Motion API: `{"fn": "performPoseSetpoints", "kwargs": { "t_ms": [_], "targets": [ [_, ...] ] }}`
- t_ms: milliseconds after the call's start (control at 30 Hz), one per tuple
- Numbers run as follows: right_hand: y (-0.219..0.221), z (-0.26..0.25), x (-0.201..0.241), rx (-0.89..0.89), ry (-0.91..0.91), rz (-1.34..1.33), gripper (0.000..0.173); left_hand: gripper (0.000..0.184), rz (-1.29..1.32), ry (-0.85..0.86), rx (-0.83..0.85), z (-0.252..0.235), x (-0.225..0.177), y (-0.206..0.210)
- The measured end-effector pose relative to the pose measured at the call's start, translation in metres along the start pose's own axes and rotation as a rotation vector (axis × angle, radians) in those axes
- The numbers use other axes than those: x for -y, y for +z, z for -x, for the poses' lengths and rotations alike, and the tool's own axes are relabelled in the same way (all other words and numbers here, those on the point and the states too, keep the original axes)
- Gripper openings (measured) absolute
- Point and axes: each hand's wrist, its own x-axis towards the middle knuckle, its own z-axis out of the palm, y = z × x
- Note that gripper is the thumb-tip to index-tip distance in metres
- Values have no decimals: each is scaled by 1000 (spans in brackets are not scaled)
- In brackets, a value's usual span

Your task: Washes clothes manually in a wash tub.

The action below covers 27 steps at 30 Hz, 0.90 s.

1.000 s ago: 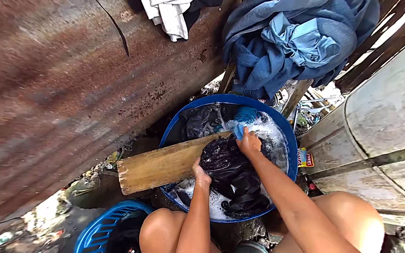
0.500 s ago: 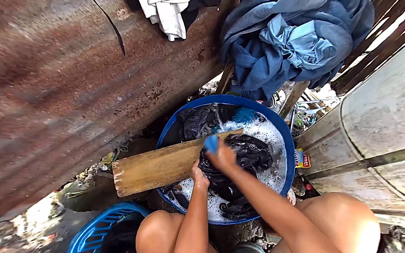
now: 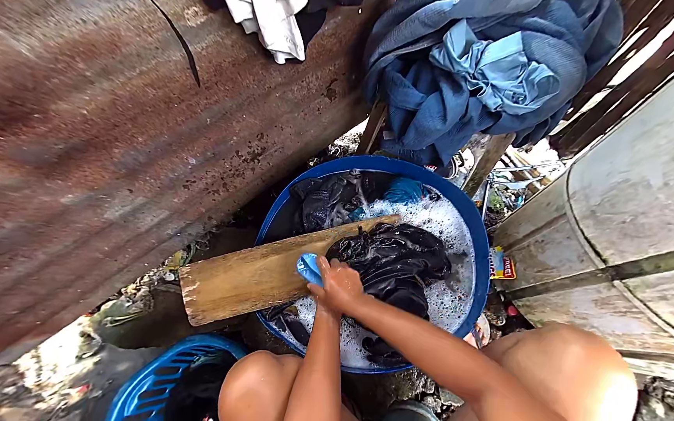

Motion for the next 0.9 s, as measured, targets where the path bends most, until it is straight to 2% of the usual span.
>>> {"fn": "performPoseSetpoints", "kwargs": {
  "t_ms": [33, 100, 167, 200, 233, 300, 367, 400, 467, 533, 600, 633, 667, 733, 800, 833, 900],
  "targets": [
    [-4, -2, -7, -3, 11, 20, 65, 39, 122, -141, -95, 3, -8, 10],
    [-26, -21, -55, -174, 125, 46, 68, 36, 216, -307, -144, 0, -16, 16],
    [-53, -41, -104, -330, 278, 56, 71, 37, 224, -350, -122, -3, -19, 18],
    [-59, -47, -115, -368, 356, 49, 71, 37, 221, -357, -119, -2, -19, 18],
    [-58, -47, -112, -380, 396, 30, 73, 36, 221, -359, -121, -2, -18, 19],
    [-33, -33, -70, -331, 301, -24, 74, 35, 216, -340, -130, -1, -17, 21],
    [-5, -11, -18, -115, 115, -11, 71, 41, 208, -286, -126, 2, -13, 17],
    [-2, -5, -7, -29, 48, 24, 68, 49, 204, -264, -88, 5, -13, 12],
    [-12, -10, -29, -48, 66, 73, 67, 40, 178, -315, -136, 3, -13, 11],
    [-40, -31, -81, -227, 201, 99, 70, 37, 184, -366, -116, -4, -17, 12],
    [-60, -47, -114, -345, 361, 72, 70, 37, 195, -391, -116, -6, -16, 14],
    [-60, -48, -114, -354, 419, 44, 72, 36, 199, -391, -122, -7, -13, 14],
    [-53, -46, -101, -351, 403, 5, 74, 36, 189, -373, -125, -8, -12, 16],
    [-19, -22, -51, -237, 216, -56, 74, 38, 118, -261, -95, -5, -3, 14],
    [4, 2, -9, -35, 8, -45, 69, 55, -62, -16, 60, -6, 12, -7],
    [3, 5, -7, 6, -25, -20, 66, 54, -70, -15, 59, -5, 11, -9],
    [-16, -5, -43, -75, 63, 34, 66, 38, 72, -246, -94, -2, -4, 8]
  ]
}}
